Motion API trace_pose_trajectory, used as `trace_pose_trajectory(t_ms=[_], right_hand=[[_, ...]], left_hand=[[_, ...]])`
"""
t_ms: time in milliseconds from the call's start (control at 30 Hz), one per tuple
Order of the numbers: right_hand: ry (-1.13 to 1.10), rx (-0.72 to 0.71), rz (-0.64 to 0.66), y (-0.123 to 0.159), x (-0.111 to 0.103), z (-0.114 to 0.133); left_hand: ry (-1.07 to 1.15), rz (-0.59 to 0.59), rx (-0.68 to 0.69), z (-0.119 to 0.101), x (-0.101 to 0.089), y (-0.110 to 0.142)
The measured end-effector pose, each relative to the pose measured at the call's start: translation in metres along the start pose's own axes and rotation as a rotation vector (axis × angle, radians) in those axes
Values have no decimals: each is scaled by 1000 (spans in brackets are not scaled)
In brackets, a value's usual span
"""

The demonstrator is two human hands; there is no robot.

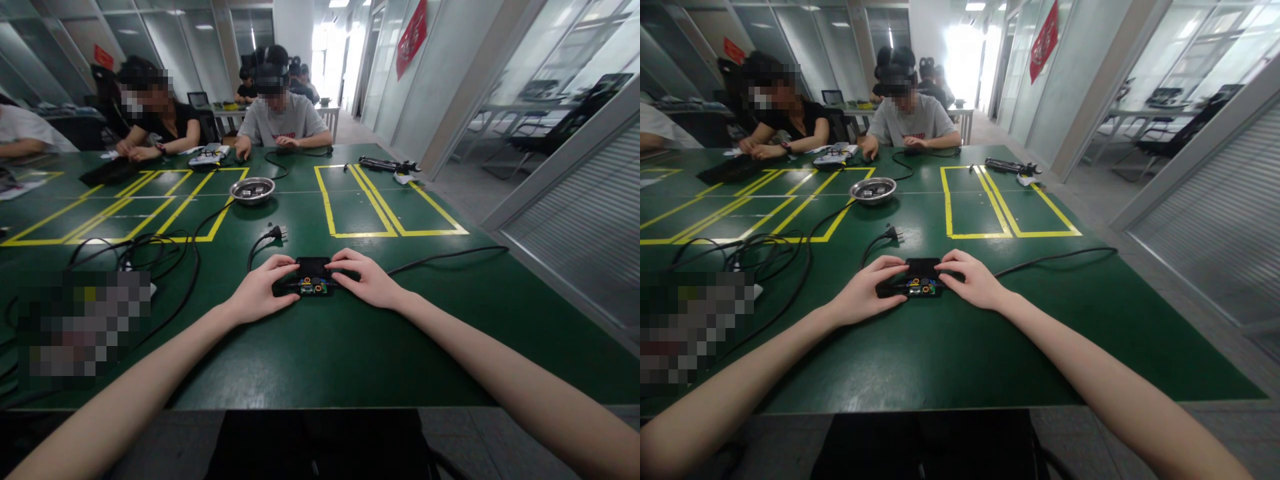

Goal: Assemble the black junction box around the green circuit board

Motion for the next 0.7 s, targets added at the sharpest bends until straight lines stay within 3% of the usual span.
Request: trace_pose_trajectory(t_ms=[700], right_hand=[[-7, -8, -4, 0, -2, 2]], left_hand=[[6, -4, -3, 1, -1, -1]])
Point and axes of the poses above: each hand's wrist, its own y-axis away from the middle knuckle, its own x-axis out of the palm, z = x × y, the point moved 8 cm from there along -y, towards the middle knuckle, and after that the axes turned 2 degrees about -y, right-handed, at the moved point
